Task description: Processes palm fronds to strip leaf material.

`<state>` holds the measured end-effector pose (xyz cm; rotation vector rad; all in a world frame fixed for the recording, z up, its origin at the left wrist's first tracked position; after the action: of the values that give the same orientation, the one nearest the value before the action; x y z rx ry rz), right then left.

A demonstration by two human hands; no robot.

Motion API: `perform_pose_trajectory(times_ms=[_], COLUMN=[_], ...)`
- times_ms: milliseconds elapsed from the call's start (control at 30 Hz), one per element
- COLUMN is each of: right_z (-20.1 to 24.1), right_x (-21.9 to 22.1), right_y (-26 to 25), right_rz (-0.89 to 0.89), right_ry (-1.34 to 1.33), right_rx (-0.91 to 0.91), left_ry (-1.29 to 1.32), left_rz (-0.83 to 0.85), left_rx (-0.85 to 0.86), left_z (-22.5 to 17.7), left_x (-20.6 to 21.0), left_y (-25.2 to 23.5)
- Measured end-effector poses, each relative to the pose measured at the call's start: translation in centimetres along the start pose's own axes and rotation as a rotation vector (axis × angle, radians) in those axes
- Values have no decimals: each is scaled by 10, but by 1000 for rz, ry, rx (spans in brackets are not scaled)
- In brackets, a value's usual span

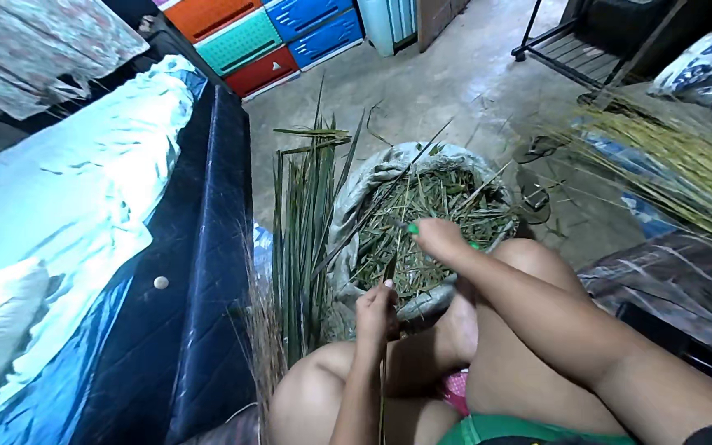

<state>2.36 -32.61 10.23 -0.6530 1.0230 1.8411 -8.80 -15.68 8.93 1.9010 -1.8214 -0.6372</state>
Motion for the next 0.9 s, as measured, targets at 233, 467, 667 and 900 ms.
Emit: perform_pose_trajectory(times_ms=[233,467,667,900], right_z=[16,5,20,61], right_x=[13,22,19,55], right_y=[3,-13,1,47], right_rz=[79,-28,18,266], right_ry=[-369,-822,-398,106], right_rx=[-162,-109,-186,-281], left_ry=[90,6,-133,-370], left_rz=[91,189,-39,-213], left_rx=[-83,18,68,50], left_z=[2,-4,-1,3], left_x=[-1,11,0,-15], left_y=[-1,7,-1,-7])
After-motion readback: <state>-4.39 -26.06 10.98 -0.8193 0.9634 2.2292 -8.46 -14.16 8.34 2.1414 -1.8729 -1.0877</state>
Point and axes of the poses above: each hand's wrist, its own y-axis away from the middle knuckle, its own x-axis out of the palm, z = x × y, the point moved 8 cm from there along -y, towards the middle knuckle, and after that the axes turned 12 degrees about -x, right-handed, at the moved point
